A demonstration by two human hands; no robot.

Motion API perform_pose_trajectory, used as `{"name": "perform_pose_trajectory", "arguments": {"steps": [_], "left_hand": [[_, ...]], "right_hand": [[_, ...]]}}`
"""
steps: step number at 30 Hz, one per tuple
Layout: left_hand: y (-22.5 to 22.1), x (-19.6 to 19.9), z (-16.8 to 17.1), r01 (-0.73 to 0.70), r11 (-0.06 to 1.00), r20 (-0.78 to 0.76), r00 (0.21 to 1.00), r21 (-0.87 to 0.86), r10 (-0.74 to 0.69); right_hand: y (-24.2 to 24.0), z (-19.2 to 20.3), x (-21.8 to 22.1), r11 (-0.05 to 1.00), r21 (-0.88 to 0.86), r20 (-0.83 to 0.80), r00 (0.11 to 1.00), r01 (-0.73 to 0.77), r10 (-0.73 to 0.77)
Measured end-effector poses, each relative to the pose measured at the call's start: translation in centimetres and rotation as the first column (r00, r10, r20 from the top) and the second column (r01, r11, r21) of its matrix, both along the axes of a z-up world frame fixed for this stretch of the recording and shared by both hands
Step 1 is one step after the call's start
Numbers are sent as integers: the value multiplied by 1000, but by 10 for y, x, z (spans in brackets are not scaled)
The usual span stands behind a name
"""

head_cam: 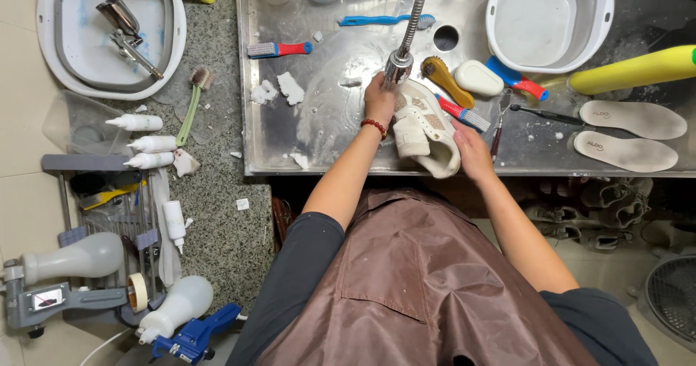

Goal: Cleaning a white sneaker with a brush and water at a sink.

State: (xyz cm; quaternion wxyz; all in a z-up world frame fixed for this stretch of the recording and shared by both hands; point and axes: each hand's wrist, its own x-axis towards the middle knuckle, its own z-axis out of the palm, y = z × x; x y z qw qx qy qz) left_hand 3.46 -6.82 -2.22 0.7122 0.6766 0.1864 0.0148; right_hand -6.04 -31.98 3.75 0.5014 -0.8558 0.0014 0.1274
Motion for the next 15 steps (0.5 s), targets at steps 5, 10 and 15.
{"name": "perform_pose_trajectory", "arguments": {"steps": [5, 10, 15], "left_hand": [[14, 0, -45, -21, 951, -30, 999, -307, 12], [38, -9, -13, 110, 909, -45, 989, -403, -140], [61, -16, -26, 226, 910, 75, 974, -346, -214]], "right_hand": [[-10, -5, -14, 995, 71, -59, 997, 64, -59], [-23, -44, 1, 964, 241, -200, 978, 113, -65], [-6, -45, 17, 727, 437, -649, 745, 530, -153]]}}
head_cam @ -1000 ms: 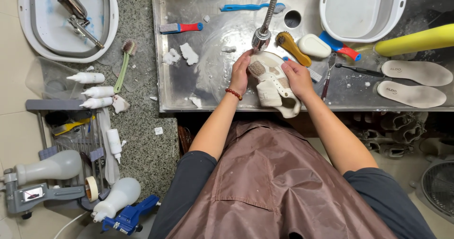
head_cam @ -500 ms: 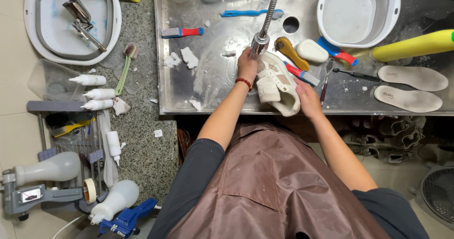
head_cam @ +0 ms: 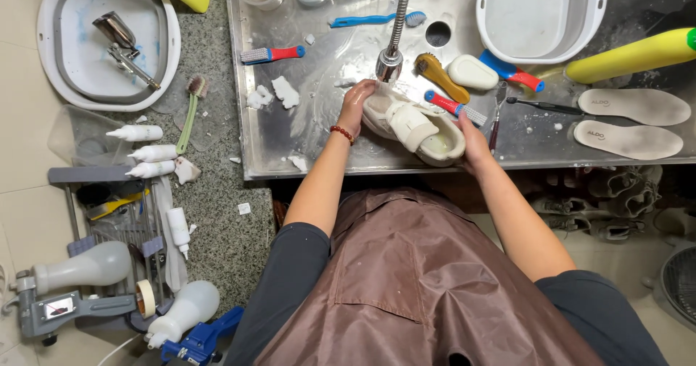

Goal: Cleaning a white sneaker with a brush and water at a sink.

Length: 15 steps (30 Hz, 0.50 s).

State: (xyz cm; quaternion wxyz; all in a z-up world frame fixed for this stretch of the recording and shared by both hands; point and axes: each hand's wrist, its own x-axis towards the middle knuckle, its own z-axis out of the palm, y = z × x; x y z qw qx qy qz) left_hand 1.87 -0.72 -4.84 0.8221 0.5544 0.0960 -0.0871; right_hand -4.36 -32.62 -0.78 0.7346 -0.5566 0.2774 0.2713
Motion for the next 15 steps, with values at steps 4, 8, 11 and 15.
{"name": "perform_pose_trajectory", "arguments": {"steps": [4, 8, 11, 15], "left_hand": [[9, -2, 42, -45, 907, -77, 997, -419, 14], [3, 0, 58, -77, 897, -193, 981, -436, -10], [-9, 3, 15, -166, 906, -224, 971, -388, 82], [-25, -2, 2, -196, 922, -254, 961, -333, 112]], "right_hand": [[23, 30, 14, 999, 23, -129, 991, -26, 29], [20, 43, 15, 986, 167, -156, 988, 12, 14], [20, 72, 9, 958, 283, -65, 997, 51, -34], [10, 75, -3, 947, 302, 103, 984, 111, -148]]}}
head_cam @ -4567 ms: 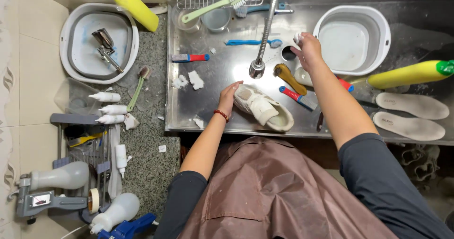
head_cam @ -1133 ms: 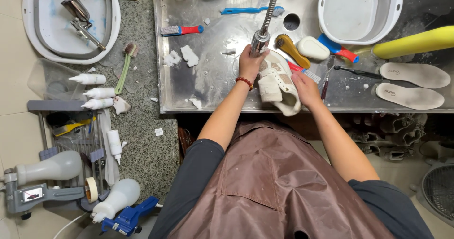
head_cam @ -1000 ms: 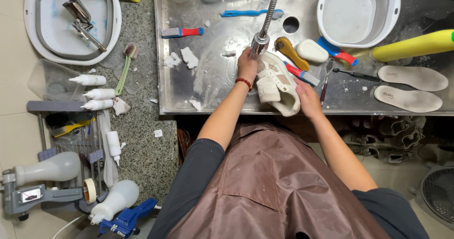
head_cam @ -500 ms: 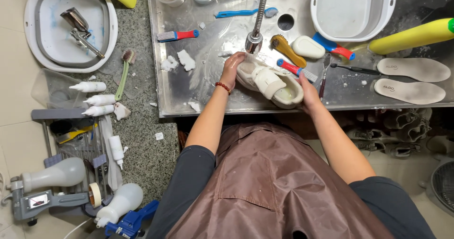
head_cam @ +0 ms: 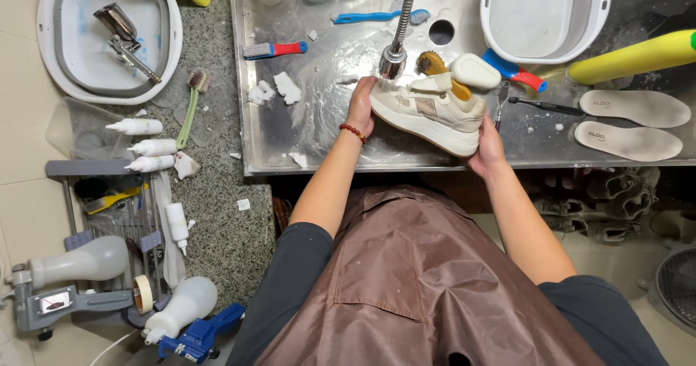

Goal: Cleaning a white sneaker with a brush and water at a sink.

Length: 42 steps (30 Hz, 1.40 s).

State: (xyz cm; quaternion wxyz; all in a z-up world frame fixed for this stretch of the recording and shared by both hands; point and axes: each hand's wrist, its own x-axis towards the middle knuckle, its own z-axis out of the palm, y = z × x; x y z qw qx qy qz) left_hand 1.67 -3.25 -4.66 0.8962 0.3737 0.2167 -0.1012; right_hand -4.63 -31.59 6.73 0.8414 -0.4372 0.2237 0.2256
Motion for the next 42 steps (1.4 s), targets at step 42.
{"name": "perform_pose_trajectory", "arguments": {"steps": [42], "left_hand": [[84, -18, 99, -262, 696, 282, 955, 668, 89]], "right_hand": [[68, -81, 32, 940, -310, 161, 966, -144, 201]]}}
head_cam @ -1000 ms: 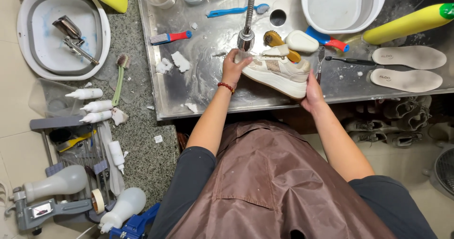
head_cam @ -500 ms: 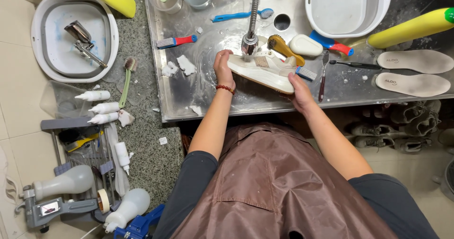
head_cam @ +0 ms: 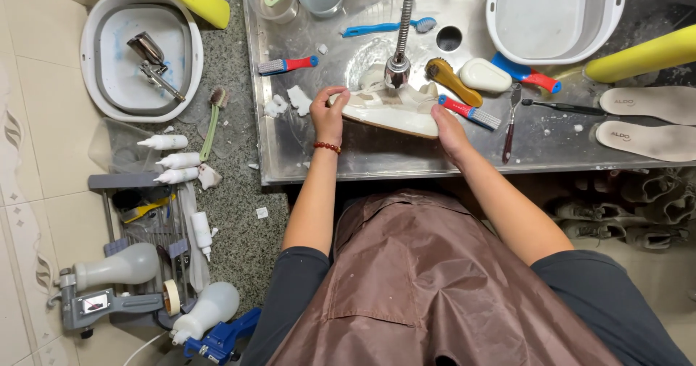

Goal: Cleaning a white sneaker with a brush and water at a sink.

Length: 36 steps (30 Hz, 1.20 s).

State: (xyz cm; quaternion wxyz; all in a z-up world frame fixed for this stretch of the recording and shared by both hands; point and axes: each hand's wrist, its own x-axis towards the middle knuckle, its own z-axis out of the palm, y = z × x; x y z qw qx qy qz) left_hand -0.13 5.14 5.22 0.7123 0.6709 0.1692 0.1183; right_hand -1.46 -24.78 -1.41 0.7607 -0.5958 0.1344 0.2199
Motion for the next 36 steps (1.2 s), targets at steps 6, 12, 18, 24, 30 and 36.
{"name": "perform_pose_trajectory", "arguments": {"steps": [6, 12, 18, 24, 30, 36], "left_hand": [[28, -18, -16, -204, 946, -22, 978, -253, 205], [45, -23, -14, -308, 913, -53, 951, -266, 305], [46, -30, -13, -448, 872, -44, 893, -198, 449], [55, -48, 6, -430, 861, 19, 892, -271, 451], [59, -44, -9, -435, 853, 5, 890, -287, 455], [56, -50, -19, -476, 845, 5, 870, -244, 492]], "right_hand": [[30, 10, 13, 994, -29, -101, 990, -104, 100], [65, 66, 52, 968, 59, -207, 945, -245, 252], [78, -2, 76, 999, -14, -131, 991, 37, -38], [88, 75, 71, 916, 231, -337, 856, -327, 391], [95, 64, 71, 927, 23, -189, 909, -374, 372], [93, 51, 74, 809, -481, 10, 921, -338, 391]]}}
